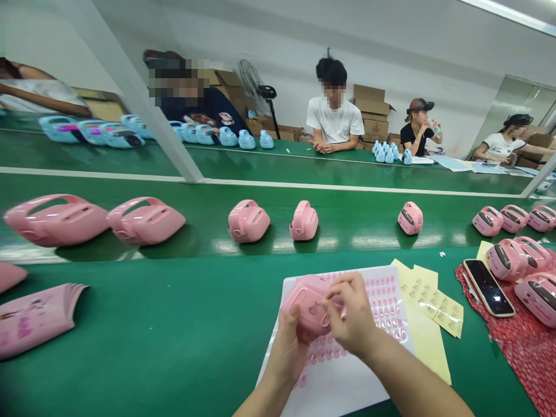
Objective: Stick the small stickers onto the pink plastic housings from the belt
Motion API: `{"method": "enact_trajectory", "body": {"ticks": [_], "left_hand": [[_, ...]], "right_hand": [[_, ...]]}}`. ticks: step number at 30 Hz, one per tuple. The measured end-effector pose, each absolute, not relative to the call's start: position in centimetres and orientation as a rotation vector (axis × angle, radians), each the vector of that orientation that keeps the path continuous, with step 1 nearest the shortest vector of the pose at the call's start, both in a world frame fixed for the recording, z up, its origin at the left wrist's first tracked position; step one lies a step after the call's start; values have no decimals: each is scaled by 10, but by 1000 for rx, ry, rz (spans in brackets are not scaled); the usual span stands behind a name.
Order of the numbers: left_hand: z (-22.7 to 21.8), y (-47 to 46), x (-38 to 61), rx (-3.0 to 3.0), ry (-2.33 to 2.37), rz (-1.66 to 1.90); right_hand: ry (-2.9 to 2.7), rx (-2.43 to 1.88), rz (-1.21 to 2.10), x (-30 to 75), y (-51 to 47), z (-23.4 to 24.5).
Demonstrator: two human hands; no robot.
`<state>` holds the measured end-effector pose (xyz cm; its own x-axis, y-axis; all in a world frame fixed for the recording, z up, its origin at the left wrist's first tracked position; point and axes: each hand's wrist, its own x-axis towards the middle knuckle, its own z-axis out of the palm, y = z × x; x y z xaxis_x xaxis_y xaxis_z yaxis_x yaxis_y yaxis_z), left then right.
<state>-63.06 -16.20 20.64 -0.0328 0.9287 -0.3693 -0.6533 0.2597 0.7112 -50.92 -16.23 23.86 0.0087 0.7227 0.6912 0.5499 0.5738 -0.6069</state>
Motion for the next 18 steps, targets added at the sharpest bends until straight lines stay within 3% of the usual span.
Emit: {"method": "enact_trajectory", "body": {"ticks": [4, 11, 15, 18], "left_hand": [[207, -157, -636, 302, 888, 1293], [198, -150, -646, 248, 684, 1170], [193, -146, -648, 123, 569, 1208], [186, -143, -651, 44, 450, 1210]], "right_hand": [[-1508, -1257, 193, -480, -130, 221], [-1960, -1472, 47, -460, -95, 157], [-1960, -1366, 25, -467, -103, 156], [-1619, -1299, 278, -483, -116, 174]]}}
